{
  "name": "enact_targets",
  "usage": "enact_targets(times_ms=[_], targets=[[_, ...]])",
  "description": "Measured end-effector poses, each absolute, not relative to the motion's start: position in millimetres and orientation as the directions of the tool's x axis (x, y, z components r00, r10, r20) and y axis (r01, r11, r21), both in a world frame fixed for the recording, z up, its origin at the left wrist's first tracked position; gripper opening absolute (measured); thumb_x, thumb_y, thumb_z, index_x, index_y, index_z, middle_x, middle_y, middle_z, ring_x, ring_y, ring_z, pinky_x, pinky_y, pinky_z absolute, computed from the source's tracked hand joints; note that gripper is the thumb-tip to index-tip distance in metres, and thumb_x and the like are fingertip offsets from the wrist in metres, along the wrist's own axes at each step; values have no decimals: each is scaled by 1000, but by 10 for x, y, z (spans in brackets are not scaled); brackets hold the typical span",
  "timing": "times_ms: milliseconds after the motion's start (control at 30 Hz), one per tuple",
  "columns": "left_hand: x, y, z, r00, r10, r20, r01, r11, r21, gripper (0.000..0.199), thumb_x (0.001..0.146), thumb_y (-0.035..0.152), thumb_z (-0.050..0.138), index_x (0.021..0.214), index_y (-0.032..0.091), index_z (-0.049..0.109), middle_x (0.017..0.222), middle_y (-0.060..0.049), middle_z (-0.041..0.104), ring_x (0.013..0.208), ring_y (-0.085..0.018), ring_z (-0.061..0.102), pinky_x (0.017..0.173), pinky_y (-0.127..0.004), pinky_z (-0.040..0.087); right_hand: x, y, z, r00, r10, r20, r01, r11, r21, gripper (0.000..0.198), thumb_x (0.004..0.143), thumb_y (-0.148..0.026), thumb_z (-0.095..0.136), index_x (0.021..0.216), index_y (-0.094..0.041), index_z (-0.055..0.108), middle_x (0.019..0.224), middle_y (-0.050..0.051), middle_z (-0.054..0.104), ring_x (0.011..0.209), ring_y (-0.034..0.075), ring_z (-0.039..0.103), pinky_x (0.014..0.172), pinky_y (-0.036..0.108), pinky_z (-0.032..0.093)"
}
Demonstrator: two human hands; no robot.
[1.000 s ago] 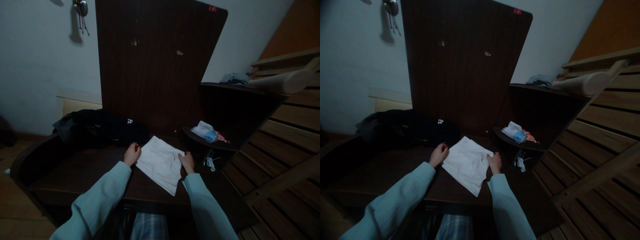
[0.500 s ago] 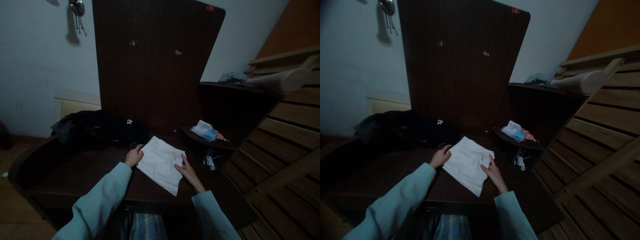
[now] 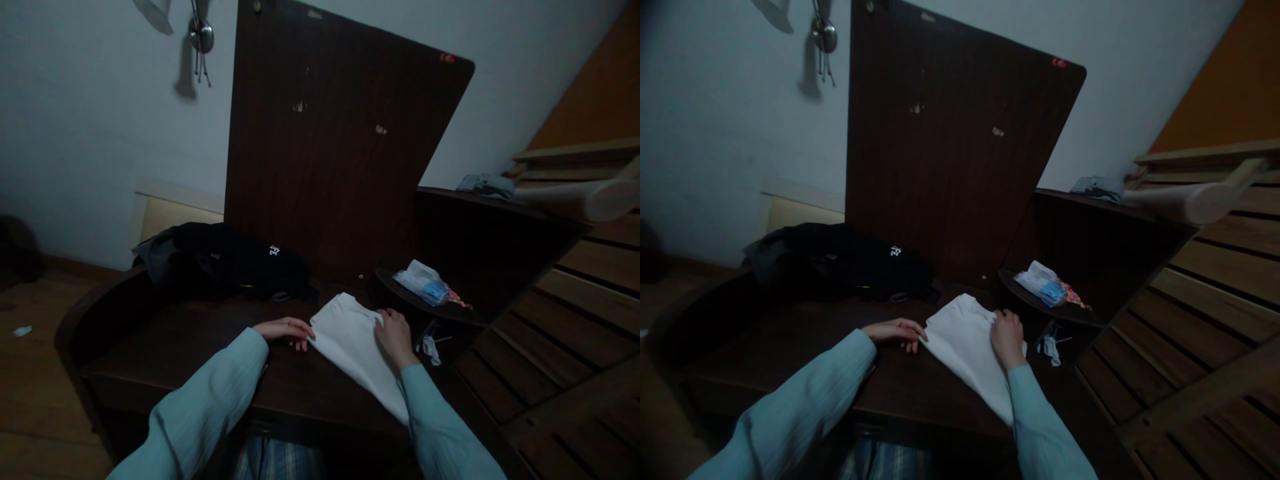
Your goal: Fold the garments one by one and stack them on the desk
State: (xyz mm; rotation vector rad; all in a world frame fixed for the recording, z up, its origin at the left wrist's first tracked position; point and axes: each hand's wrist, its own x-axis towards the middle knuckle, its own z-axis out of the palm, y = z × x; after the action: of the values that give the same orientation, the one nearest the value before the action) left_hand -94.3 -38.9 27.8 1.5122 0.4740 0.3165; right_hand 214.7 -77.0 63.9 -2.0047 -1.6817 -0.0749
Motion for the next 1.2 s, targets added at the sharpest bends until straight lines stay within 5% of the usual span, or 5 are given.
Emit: enact_targets(times_ms=[233,433,667,967,1200], targets=[[-945,-269,187,590,807,-17,-41,50,998,23,68,28,56,88,16,61,70,0,63,60,-8,55,50,-18,31,955,-1079,-50,-97,932,350,983,146,-115,50,75,-43,49,116,-14,51,124,15,48,114,30,42,94,40,30],[-931,-212,126,417,908,-34,-79,74,994,17,68,23,52,82,15,57,67,0,62,56,-7,54,50,-18,31,906,-1213,-154,-205,894,399,958,267,-105,45,72,-6,36,114,-14,51,124,10,49,117,23,41,97,39,29],[-938,-188,85,406,913,-37,-79,76,994,18,68,23,53,83,14,57,67,-1,63,56,-8,54,50,-18,33,1290,-1072,18,-315,889,332,896,394,-206,57,58,3,33,108,-17,53,118,7,55,114,18,44,98,35,28],[-946,-203,113,385,923,-22,-56,47,997,19,67,23,52,83,14,58,69,-2,63,60,-9,56,55,-21,39,1840,-661,74,-212,913,348,949,277,-148,57,49,9,28,89,-18,57,113,3,59,119,19,38,100,45,17],[-945,-199,131,385,922,-32,-21,44,999,22,66,26,52,85,14,57,71,-3,63,60,-9,56,53,-20,39,1676,-736,-18,-84,922,377,979,146,-139,44,71,-11,42,114,-12,48,117,12,53,117,23,38,100,41,20]])
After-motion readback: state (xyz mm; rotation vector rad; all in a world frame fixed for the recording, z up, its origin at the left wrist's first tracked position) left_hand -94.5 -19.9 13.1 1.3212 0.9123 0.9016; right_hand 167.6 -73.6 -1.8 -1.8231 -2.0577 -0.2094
